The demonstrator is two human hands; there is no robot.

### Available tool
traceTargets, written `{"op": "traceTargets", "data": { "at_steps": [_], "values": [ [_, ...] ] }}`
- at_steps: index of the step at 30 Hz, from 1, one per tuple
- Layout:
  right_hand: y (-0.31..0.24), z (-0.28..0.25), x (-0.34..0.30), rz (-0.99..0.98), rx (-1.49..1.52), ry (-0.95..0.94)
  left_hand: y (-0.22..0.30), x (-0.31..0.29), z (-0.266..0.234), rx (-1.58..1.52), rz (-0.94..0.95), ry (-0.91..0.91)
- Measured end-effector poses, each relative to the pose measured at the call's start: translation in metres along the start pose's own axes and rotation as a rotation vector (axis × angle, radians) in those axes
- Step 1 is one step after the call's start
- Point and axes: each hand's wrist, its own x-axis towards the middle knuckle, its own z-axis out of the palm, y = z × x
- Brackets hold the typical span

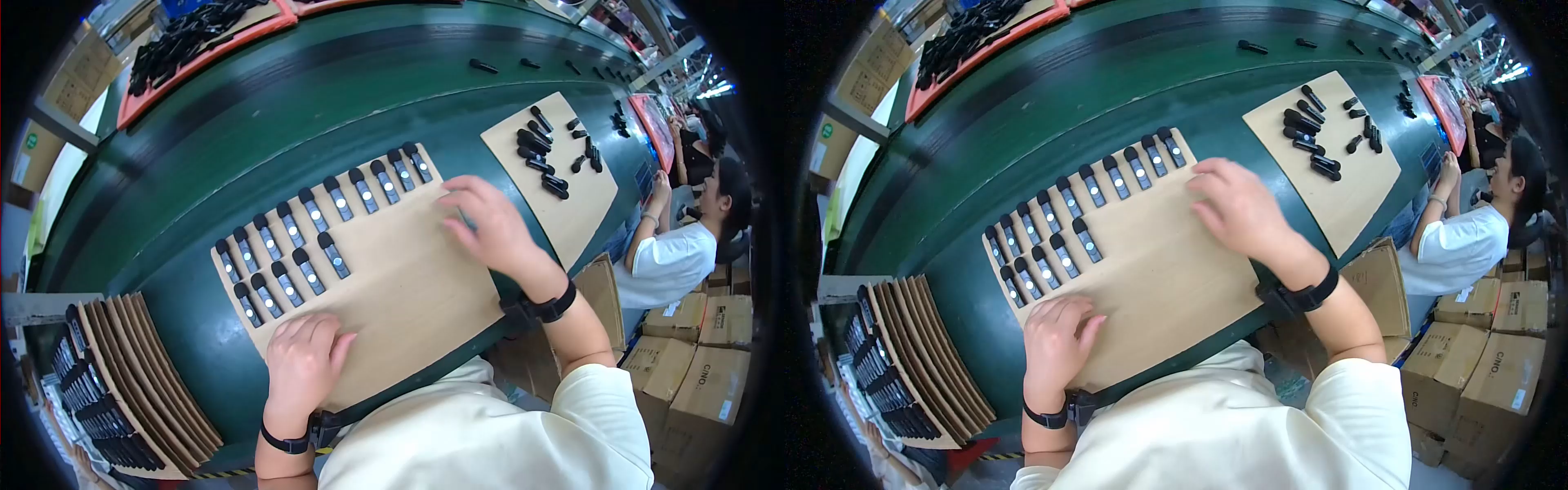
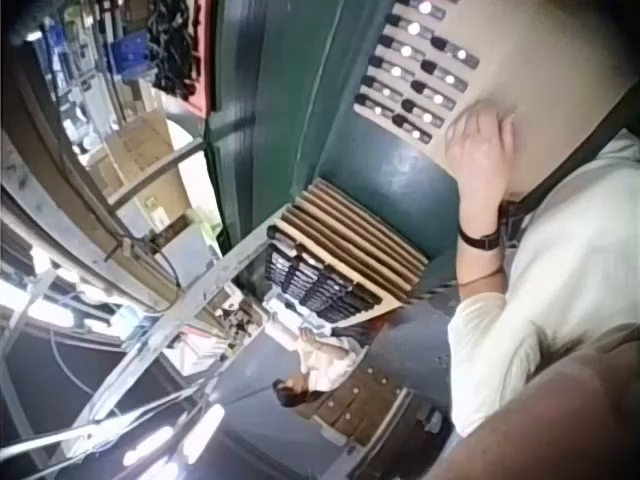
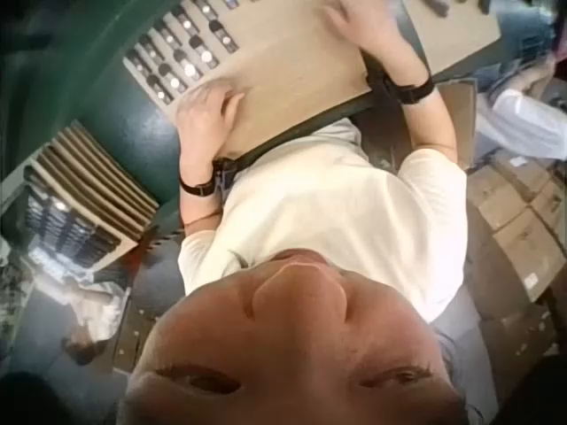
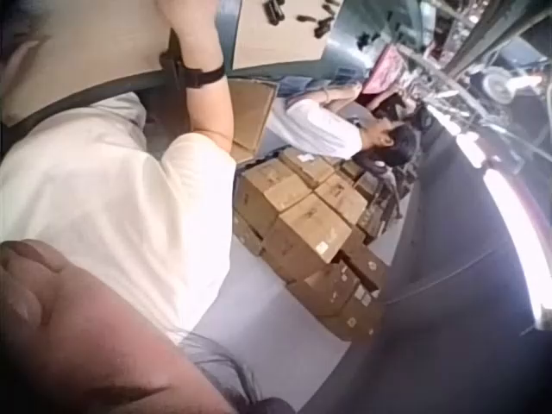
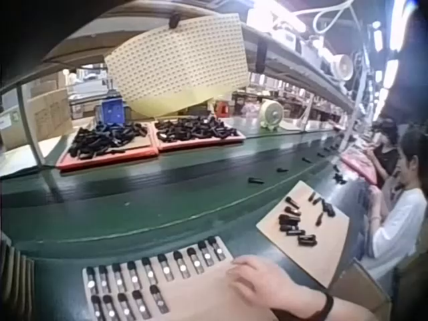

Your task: The person picks up a microphone and a receiver from the conveyor belt, aligns them by hand, and presses them together. They repeat this process, placing each assembled unit onto a cardboard sheet in rows.

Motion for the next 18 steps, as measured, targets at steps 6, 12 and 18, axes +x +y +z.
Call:
{"op": "traceTargets", "data": {
  "at_steps": [6,12,18],
  "values": [
    [0.088,-0.05,-0.017,0.203,-0.185,0.075,0.006,0.004,-0.001,0.047,-0.026,-0.02],
    [0.177,-0.076,-0.021,0.387,-0.316,0.11,0.008,0.006,-0.006,0.042,-0.049,-0.037],
    [0.189,-0.076,-0.015,0.435,-0.325,-0.001,0.02,0.015,-0.02,-0.143,-0.004,0.078]
  ]
}}
